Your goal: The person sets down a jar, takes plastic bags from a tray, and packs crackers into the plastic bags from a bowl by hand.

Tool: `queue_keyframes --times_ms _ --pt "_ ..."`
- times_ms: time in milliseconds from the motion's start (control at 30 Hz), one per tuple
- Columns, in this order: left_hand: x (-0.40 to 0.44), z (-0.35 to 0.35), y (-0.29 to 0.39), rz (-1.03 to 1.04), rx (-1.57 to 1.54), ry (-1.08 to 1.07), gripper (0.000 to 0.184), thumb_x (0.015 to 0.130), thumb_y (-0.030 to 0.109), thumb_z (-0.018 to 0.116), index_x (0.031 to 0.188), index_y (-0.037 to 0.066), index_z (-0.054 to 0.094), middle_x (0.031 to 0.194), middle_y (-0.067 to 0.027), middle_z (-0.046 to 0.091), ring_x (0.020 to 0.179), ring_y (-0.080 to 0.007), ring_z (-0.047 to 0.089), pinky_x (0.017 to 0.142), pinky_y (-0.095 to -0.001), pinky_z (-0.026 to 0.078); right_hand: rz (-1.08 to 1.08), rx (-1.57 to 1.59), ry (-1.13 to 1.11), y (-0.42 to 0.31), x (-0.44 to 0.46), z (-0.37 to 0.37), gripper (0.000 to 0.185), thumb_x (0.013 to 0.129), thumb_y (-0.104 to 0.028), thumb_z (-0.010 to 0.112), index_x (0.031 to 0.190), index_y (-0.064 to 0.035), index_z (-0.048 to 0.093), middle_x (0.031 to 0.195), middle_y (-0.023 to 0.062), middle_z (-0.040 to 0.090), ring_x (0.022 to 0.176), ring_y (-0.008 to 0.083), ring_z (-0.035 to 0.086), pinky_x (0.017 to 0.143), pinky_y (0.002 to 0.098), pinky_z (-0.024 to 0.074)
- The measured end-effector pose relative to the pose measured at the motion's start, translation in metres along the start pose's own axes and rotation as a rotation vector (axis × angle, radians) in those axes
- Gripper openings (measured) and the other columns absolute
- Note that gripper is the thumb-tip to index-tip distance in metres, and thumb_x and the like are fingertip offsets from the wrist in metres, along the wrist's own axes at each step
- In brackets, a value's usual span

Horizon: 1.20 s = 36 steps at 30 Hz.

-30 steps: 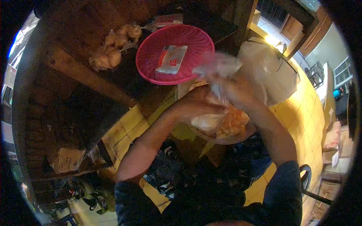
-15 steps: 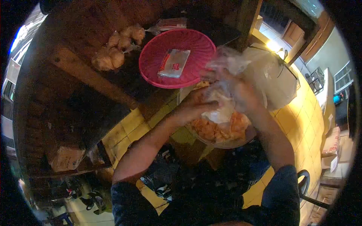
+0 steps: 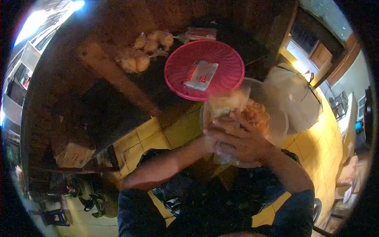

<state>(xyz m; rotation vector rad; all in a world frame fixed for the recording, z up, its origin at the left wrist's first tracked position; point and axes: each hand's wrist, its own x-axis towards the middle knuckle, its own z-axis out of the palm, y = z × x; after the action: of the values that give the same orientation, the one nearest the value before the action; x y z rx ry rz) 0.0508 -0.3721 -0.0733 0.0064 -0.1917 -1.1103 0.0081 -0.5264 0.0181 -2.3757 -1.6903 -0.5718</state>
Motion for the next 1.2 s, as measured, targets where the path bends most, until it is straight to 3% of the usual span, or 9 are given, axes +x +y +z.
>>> queue_keyframes --times_ms 233,333,533,633,933,1000,1033,1100,1200 --pt "-0.003 0.091 0.0 0.475 0.431 0.449 0.037 0.089 0.047 0.049 0.103 0.013 0.055 0.091 -0.0003 0.06 0.086 -0.0158 0.057 0.075 -0.0397 0.048 0.217 0.056 0.343 0.009 -0.01 -0.002 0.025 0.083 -0.03 0.053 0.099 -0.0114 0.059 0.121 0.0109 0.052 0.115 0.0238 0.048 0.099 0.0435 0.0372" --pt "-0.003 0.084 0.004 0.55 0.673 0.353 0.036 0.087 0.051 0.05 0.085 0.015 0.052 0.082 0.0013 0.057 0.083 -0.0139 0.055 0.074 -0.0362 0.047 0.7 0.917 0.693 0.004 -0.003 -0.006 0.022 0.089 -0.029 0.051 0.084 -0.008 0.057 0.103 0.0103 0.057 0.098 0.0207 0.053 0.087 0.0379 0.0447" --pt "0.002 0.078 -0.006 0.498 0.678 0.491 0.039 0.087 0.051 0.051 0.07 0.016 0.045 0.067 0.0017 0.046 0.075 -0.0134 0.054 0.07 -0.034 0.047 0.508 1.358 0.4 0.019 -0.045 0.01 0.029 0.095 -0.03 0.044 0.094 -0.0042 0.057 0.091 0.0099 0.056 0.087 0.0196 0.055 0.079 0.0287 0.0459" --pt "0.005 0.066 -0.014 0.412 0.473 0.323 0.036 0.087 0.049 0.052 0.076 0.015 0.051 0.076 0.0002 0.053 0.078 -0.0159 0.056 0.073 -0.035 0.048 0.33 0.427 0.265 0.006 -0.021 -0.014 0.033 0.093 -0.033 0.048 0.106 -0.0037 0.056 0.097 0.01 0.057 0.093 0.0201 0.056 0.083 0.027 0.0458" --pt "0.01 0.091 -0.013 0.527 0.458 0.331 0.049 0.086 0.051 0.052 0.114 0.011 0.053 0.1 -0.0057 0.062 0.096 -0.0212 0.059 0.084 -0.0417 0.049 0.708 1.724 0.246 0.001 -0.039 0.028 0.026 0.086 -0.021 0.059 0.107 -0.0075 0.058 0.096 0.0079 0.061 0.084 0.0159 0.06 0.073 0.0253 0.0493" --pt "0.013 0.1 -0.016 0.536 0.615 0.562 0.052 0.085 0.055 0.05 0.111 0.01 0.054 0.104 -0.0067 0.061 0.1 -0.019 0.058 0.086 -0.0409 0.049 1.467 1.559 -0.327 -0.005 0.007 -0.022 0.022 0.09 -0.021 0.055 0.107 -0.0083 0.059 0.094 0.0075 0.061 0.085 0.0133 0.06 0.073 0.0235 0.0491" --pt "0.011 0.093 -0.012 0.546 0.615 0.559 0.052 0.085 0.055 0.05 0.111 0.01 0.054 0.104 -0.0067 0.061 0.1 -0.019 0.058 0.086 -0.0409 0.049 1.461 1.552 -0.333 -0.005 0.006 -0.019 0.022 0.09 -0.021 0.055 0.107 -0.0083 0.059 0.094 0.0075 0.061 0.085 0.0133 0.06 0.073 0.0235 0.0491" --pt "0.007 0.077 -0.003 0.414 0.731 0.579 0.055 0.085 0.059 0.047 0.11 0.01 0.054 0.107 -0.0052 0.059 0.089 -0.017 0.06 0.072 -0.0363 0.052 0.519 1.102 0.053 -0.005 0.0 -0.01 0.02 0.089 -0.018 0.056 0.106 -0.0076 0.059 0.097 0.0068 0.061 0.09 0.0132 0.059 0.077 0.0243 0.0487" --pt "-0.005 0.081 0.003 0.249 0.419 0.077 0.054 0.086 0.06 0.045 0.105 0.011 0.055 0.105 -0.0024 0.058 0.074 -0.014 0.06 0.055 -0.0284 0.05 0.51 1.232 0.189 -0.007 0.008 -0.012 0.02 0.088 -0.015 0.059 0.107 -0.0072 0.059 0.102 0.0066 0.059 0.098 0.017 0.056 0.087 0.0305 0.0435"
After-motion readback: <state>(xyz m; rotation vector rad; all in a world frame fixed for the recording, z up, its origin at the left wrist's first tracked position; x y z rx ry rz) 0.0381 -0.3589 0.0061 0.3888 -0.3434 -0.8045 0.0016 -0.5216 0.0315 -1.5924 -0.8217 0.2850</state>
